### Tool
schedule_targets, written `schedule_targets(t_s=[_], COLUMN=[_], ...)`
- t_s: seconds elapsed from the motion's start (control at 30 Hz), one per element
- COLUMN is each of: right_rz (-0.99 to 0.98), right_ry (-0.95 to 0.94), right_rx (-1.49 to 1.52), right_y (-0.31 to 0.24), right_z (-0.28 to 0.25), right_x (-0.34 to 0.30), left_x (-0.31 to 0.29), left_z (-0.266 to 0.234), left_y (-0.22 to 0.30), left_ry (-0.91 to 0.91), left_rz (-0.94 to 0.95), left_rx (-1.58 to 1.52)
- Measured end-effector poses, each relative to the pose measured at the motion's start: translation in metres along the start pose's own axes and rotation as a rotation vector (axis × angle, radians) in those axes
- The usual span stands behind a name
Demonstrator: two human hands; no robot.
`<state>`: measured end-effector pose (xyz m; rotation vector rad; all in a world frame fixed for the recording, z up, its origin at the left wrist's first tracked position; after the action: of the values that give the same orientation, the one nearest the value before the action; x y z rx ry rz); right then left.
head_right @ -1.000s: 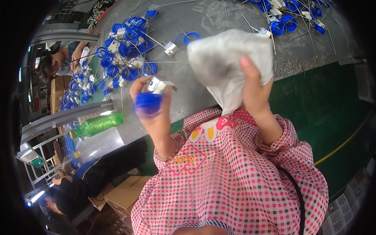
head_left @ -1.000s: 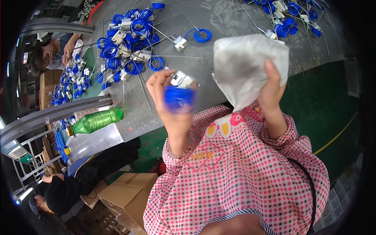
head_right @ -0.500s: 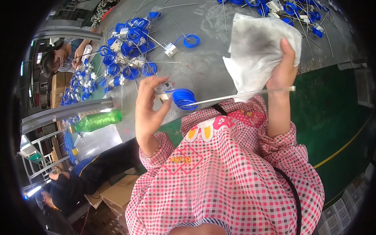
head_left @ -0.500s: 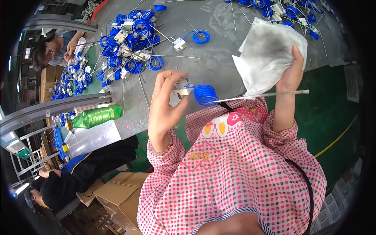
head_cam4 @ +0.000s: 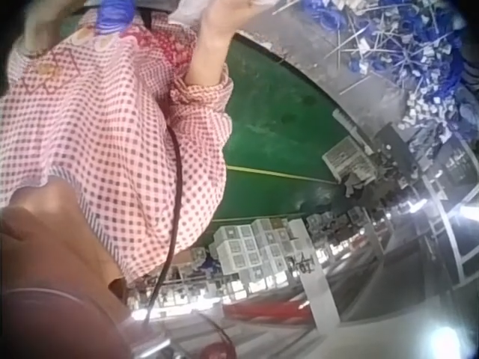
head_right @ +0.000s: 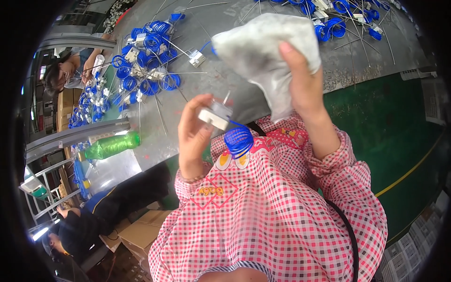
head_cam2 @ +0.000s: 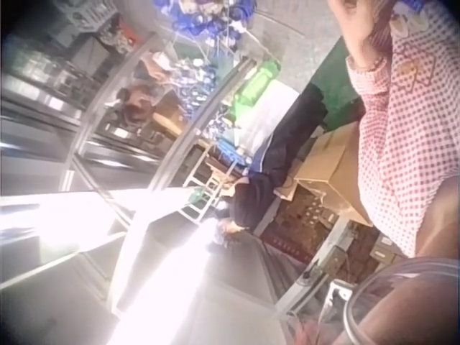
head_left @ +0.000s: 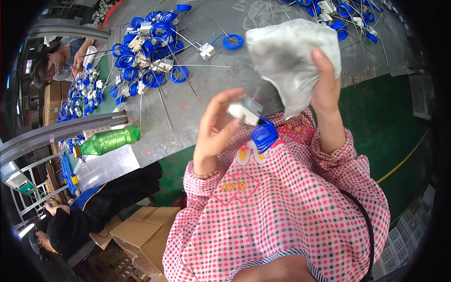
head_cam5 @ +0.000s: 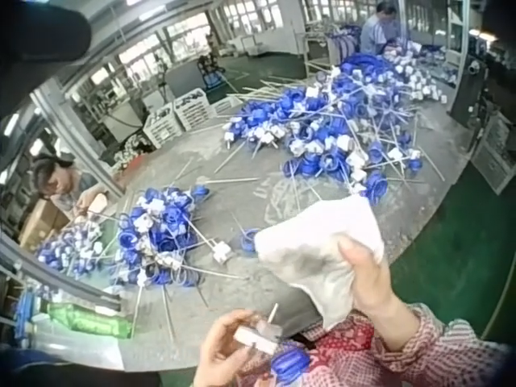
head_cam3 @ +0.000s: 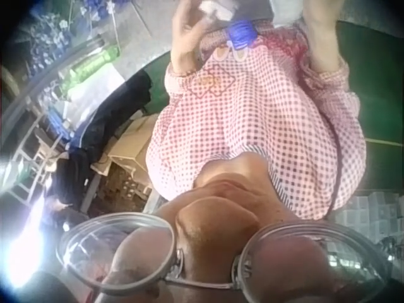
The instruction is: Cleaning small electronic components using a cloth and liquid at a factory workstation.
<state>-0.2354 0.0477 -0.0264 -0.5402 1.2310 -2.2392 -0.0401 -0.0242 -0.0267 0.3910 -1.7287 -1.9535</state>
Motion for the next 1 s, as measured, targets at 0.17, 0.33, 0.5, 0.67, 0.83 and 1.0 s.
schedule_targets(t_s=[0.17,0.33,0.5,0.67,0.83,1.0], right_rz=[-0.084,-0.193,-0.241,-0.522,-0.585,0.118], right_ry=[-0.294,-0.541,-0.628,-0.801,-1.018,-0.199], right_rx=[-0.108,-0.196,-0.239,-0.304,-0.217,0.032], right_y=[-0.009,-0.007,0.005,-0.001,0.015,0.024], right_z=[0.037,0.056,0.062,0.062,0.059,0.024], right_x=[-0.03,-0.034,-0.042,-0.044,-0.055,-0.04], left_x=[0.0,-0.009,-0.012,-0.016,-0.022,-0.009], left_z=[0.007,0.02,0.02,0.019,0.001,-0.012], left_y=[-0.009,0.001,0.011,0.007,0.009,0.009], left_ry=[0.244,0.284,0.346,0.444,0.334,0.22], left_rz=[-0.097,-0.16,-0.243,-0.263,0.094,-0.15], left_rx=[-0.695,-0.506,-0.681,-0.665,-0.691,-0.537])
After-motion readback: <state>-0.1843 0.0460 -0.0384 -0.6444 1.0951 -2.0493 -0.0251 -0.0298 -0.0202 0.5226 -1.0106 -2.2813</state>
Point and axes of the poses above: each hand's wrist, its own x-axis towards the middle knuckle, its own z-axis out of the palm, y = z × x, the point moved 4 cm from there along x, towards the middle knuckle, and after that the axes turned 5 degrees about x, right-handed, at the moved point
